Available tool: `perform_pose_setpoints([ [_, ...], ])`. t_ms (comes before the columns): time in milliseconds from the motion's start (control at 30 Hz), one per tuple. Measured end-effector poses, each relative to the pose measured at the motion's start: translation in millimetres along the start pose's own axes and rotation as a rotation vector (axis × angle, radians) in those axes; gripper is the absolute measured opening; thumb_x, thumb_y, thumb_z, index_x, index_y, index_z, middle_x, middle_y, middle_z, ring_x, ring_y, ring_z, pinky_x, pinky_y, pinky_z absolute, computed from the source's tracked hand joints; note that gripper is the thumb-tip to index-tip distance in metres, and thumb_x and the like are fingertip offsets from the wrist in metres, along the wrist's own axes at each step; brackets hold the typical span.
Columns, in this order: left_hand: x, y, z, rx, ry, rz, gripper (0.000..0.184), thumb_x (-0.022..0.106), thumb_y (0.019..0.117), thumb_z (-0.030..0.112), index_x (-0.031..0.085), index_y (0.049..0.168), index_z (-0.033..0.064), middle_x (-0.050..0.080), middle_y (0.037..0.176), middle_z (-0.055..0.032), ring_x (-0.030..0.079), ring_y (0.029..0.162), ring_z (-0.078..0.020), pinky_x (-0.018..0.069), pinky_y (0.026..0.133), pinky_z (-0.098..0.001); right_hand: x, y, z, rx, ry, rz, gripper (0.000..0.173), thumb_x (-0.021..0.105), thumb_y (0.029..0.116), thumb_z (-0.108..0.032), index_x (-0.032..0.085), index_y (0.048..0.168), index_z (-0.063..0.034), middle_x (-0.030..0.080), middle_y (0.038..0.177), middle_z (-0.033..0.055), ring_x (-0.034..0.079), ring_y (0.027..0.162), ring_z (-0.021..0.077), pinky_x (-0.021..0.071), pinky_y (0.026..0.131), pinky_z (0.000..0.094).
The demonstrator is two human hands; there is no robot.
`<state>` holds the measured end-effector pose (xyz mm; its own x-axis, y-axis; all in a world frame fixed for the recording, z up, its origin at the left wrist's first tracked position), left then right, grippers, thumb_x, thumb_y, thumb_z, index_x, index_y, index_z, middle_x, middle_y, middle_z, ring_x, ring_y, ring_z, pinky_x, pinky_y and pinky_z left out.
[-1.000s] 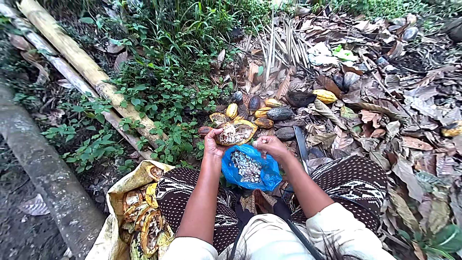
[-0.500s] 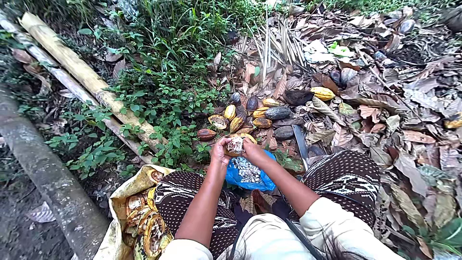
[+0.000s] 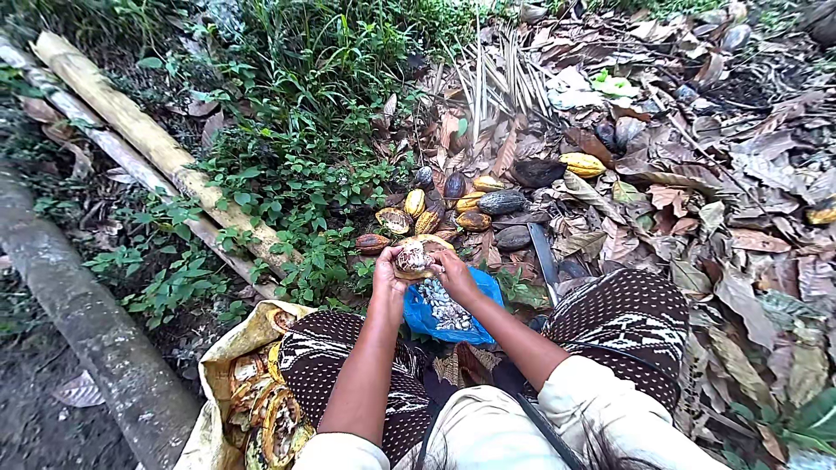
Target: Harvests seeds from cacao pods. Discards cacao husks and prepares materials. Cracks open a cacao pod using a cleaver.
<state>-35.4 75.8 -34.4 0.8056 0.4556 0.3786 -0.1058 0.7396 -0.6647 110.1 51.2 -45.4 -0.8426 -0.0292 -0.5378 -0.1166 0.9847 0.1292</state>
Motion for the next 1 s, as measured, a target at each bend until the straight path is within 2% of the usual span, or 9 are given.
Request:
perform_pose_setpoints([
  [100, -1, -2, 1, -0.009, -0.013, 0.011, 0.031, 0.056, 0.0943, 0.023, 0.058, 0.121, 0.0063, 0.064, 0.118, -0.0215, 0.064, 0.105, -0.0396, 0.0525, 0.082, -0.0648, -5, 2, -1, 0.029, 0.006, -0.002, 0.022, 0.06, 0.1006, -0.002, 0.066, 0.118, 0.0094, 0.065, 0.121, 0.0275, 0.065, 0.115, 0.0391, 0.0519, 0.103, 0.0492],
  [167, 2, -7, 0, 0.0, 0.032, -0.017, 0.028, 0.055, 0.0954, 0.022, 0.059, 0.118, 0.0055, 0.065, 0.112, -0.02, 0.065, 0.099, -0.0366, 0.0544, 0.079, -0.06, -6, 2, 0, 0.048, -0.001, 0.002, 0.022, 0.058, 0.0981, 0.005, 0.066, 0.118, 0.0099, 0.066, 0.123, 0.028, 0.065, 0.116, 0.0402, 0.0513, 0.104, 0.0507],
  [267, 6, -9, -1, 0.031, 0.077, -0.062, 0.021, 0.054, 0.0963, 0.02, 0.06, 0.111, 0.0059, 0.067, 0.102, -0.0169, 0.067, 0.09, -0.032, 0.0566, 0.074, -0.0535, -9, 5, -1, 0.004, -0.004, -0.089, 0.032, 0.055, 0.0986, 0.007, 0.064, 0.13, 0.0083, 0.064, 0.131, 0.0281, 0.063, 0.123, 0.0405, 0.0474, 0.109, 0.051],
  [433, 2, -4, -3, 0.006, 0.034, -0.031, 0.025, 0.053, 0.0952, 0.024, 0.059, 0.112, 0.0063, 0.066, 0.108, -0.0195, 0.066, 0.095, -0.0367, 0.0544, 0.075, -0.0597, -11, 10, -6, 0.006, 0.022, -0.298, 0.041, 0.058, 0.1025, -0.004, 0.055, 0.142, 0.0051, 0.057, 0.138, 0.028, 0.061, 0.123, 0.0392, 0.0497, 0.105, 0.0507],
  [700, 7, -6, -15, -0.028, 0.143, -0.068, 0.025, 0.054, 0.0964, 0.023, 0.06, 0.113, 0.0052, 0.067, 0.104, -0.018, 0.067, 0.089, -0.0337, 0.0564, 0.072, -0.0544, -10, 8, -10, 0.172, -0.14, -0.222, 0.03, 0.054, 0.0993, 0.004, 0.061, 0.128, 0.0105, 0.062, 0.133, 0.0292, 0.061, 0.125, 0.0436, 0.0459, 0.108, 0.0577],
  [767, 5, -1, -18, -0.051, 0.156, -0.069, 0.025, 0.055, 0.0968, 0.024, 0.061, 0.113, 0.0055, 0.067, 0.104, -0.0185, 0.067, 0.089, -0.0345, 0.0567, 0.071, -0.0547, -14, 10, -3, 0.248, -0.084, -0.236, 0.03, 0.054, 0.1014, 0.001, 0.063, 0.129, 0.0065, 0.067, 0.123, 0.0282, 0.068, 0.11, 0.041, 0.0521, 0.099, 0.0562],
  [833, 4, 1, -17, -0.072, 0.14, -0.07, 0.026, 0.055, 0.0969, 0.026, 0.061, 0.113, 0.0062, 0.067, 0.105, -0.0191, 0.067, 0.09, -0.0355, 0.0565, 0.071, -0.0556, -17, 9, 2, 0.326, 0.017, -0.281, 0.031, 0.05, 0.1065, -0.006, 0.06, 0.135, 0.0007, 0.068, 0.11, 0.0262, 0.069, 0.078, 0.0343, 0.0579, 0.073, 0.0493],
  [900, 4, 2, -15, -0.098, 0.101, -0.061, 0.028, 0.056, 0.0954, 0.027, 0.061, 0.114, 0.0072, 0.067, 0.106, -0.0199, 0.067, 0.091, -0.0374, 0.0559, 0.072, -0.0579, -24, 8, -3, 0.36, 0.118, -0.331, 0.031, 0.048, 0.1074, -0.006, 0.059, 0.137, -0.0032, 0.064, 0.118, 0.0241, 0.065, 0.07, 0.0286, 0.0574, 0.066, 0.0439],
  [1000, 5, 1, -14, -0.123, 0.032, -0.054, 0.033, 0.056, 0.0945, 0.03, 0.059, 0.12, 0.0085, 0.065, 0.114, -0.0215, 0.066, 0.098, -0.0403, 0.0543, 0.076, -0.0622, -37, 8, -12, 0.296, 0.179, -0.302, 0.025, 0.056, 0.1018, 0.0, 0.066, 0.124, -0.0044, 0.06, 0.127, 0.0202, 0.063, 0.066, 0.0235, 0.0566, 0.06, 0.0398],
])
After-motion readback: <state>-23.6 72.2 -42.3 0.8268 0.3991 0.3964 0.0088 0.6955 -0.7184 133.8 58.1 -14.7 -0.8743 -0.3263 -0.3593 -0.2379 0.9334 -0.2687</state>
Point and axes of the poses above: each hand's wrist, its own y-axis towards the middle knuckle, its own x-axis out of the palm, z = x × y, the point moved 5 cm from there along y, towards the middle knuckle
